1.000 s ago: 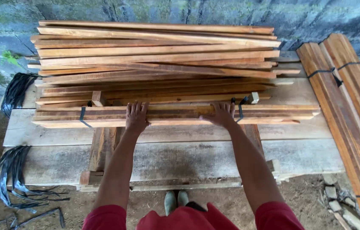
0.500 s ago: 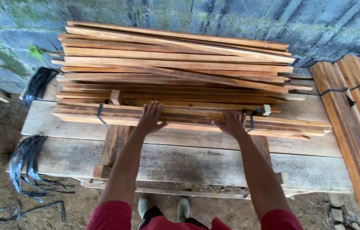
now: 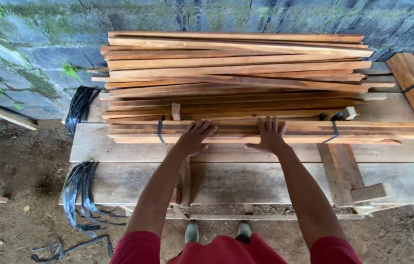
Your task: Bundling thin wooden slats together using black plastic straps on a workbench.
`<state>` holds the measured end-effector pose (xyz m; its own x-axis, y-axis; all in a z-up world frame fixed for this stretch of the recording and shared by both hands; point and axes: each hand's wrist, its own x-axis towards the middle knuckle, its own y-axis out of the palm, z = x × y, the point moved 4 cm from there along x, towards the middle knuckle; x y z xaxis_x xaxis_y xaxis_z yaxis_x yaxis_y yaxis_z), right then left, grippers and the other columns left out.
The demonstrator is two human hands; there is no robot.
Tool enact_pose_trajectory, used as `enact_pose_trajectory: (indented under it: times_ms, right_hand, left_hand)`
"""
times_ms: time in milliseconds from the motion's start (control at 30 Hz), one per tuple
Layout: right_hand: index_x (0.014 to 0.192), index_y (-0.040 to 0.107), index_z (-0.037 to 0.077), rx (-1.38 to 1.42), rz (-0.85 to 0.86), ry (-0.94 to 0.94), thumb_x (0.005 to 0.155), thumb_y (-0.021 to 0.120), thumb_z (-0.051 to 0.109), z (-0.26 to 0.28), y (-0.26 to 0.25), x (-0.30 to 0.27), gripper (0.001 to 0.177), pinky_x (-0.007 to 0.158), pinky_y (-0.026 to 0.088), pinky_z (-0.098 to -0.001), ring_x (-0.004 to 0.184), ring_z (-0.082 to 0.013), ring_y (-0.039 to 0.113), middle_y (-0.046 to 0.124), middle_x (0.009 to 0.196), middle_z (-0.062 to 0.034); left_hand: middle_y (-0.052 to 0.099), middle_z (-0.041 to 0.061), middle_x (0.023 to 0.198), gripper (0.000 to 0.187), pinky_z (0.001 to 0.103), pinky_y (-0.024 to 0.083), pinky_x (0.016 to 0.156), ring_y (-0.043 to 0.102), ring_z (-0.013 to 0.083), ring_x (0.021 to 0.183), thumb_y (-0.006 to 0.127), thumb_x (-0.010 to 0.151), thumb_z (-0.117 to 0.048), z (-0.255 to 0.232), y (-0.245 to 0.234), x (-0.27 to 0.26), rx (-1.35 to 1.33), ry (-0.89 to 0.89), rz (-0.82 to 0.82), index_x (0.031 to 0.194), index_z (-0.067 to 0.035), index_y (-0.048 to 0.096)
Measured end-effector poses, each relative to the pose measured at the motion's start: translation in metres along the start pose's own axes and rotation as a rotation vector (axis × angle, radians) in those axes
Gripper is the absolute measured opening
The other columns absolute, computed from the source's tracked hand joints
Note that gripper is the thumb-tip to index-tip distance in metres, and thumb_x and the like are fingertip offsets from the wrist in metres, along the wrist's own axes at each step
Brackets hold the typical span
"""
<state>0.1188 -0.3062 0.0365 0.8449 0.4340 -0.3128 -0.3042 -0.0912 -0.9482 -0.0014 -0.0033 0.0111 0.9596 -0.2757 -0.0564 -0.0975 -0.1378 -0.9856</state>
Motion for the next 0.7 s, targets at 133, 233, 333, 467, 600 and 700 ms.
enact_pose_trajectory:
  times_ms: [133,233,333,467,600,700]
  right_hand:
    - [0.168,-0.003,0.018,-0.072,-0.003,-0.065,0.069,0.059,0.097,0.076,0.014,0.016,0.141,0.119,0.001,-0.0782,0.157,-0.0471,-0.011,-0.004,0.172,-0.0236]
    - [0.167,-0.009,0.018,-0.051,-0.009,-0.128,0.065,0.060,0.101,0.126,0.021,0.018,0.149,0.117,-0.005,-0.0791,0.156,-0.0467,-0.017,-0.011,0.171,-0.0233]
    - [0.168,-0.008,0.015,-0.107,-0.010,-0.136,0.067,0.072,0.088,0.161,0.010,0.020,0.149,0.116,-0.010,-0.0785,0.157,-0.0472,-0.013,-0.003,0.172,-0.0238]
    - [0.168,-0.006,0.011,-0.142,-0.005,-0.126,0.065,0.085,0.072,0.182,0.019,0.031,0.150,0.117,-0.005,-0.0786,0.156,-0.0510,-0.008,-0.001,0.170,-0.0282]
    - [0.165,0.009,0.007,-0.200,-0.069,-0.128,0.064,0.087,0.066,0.173,0.036,0.066,0.140,0.120,0.001,-0.0751,0.151,-0.0493,0.016,0.022,0.162,-0.0281]
    - [0.152,0.036,0.018,-0.125,-0.074,-0.146,0.064,0.090,0.062,0.178,0.008,0.060,0.112,0.122,0.013,-0.0591,0.143,-0.0408,0.037,0.040,0.151,-0.0174]
  left_hand:
    - [0.025,0.002,0.173,0.082,0.050,0.026,0.124,0.028,0.0248,0.156,0.066,0.083,-0.045,0.054,0.010,-0.051,0.089,0.105,-0.421,0.160,-0.035,0.040]
    - [0.030,0.004,0.171,0.076,0.051,0.030,0.123,0.035,0.0272,0.152,0.088,0.068,-0.030,0.080,-0.006,-0.102,0.206,0.031,-0.447,0.139,-0.029,0.062]
    - [0.033,0.003,0.168,0.085,0.048,0.029,0.126,0.035,0.0254,0.152,0.091,0.066,-0.028,0.116,-0.017,-0.128,0.261,-0.093,-0.409,0.144,-0.028,0.057]
    - [0.040,0.011,0.161,0.130,0.049,0.034,0.124,0.043,0.0319,0.146,0.103,0.045,-0.032,0.173,-0.004,-0.145,0.356,-0.209,-0.402,0.159,-0.023,0.039]
    - [0.046,0.009,0.152,0.156,0.047,0.036,0.121,0.046,0.0304,0.142,0.104,0.022,-0.031,0.220,0.012,-0.140,0.391,-0.181,-0.403,0.161,-0.032,0.034]
    - [0.056,0.005,0.127,0.126,0.039,0.044,0.104,0.058,0.0235,0.119,0.105,0.030,-0.035,0.232,0.002,-0.134,0.395,-0.259,-0.409,0.142,-0.019,0.049]
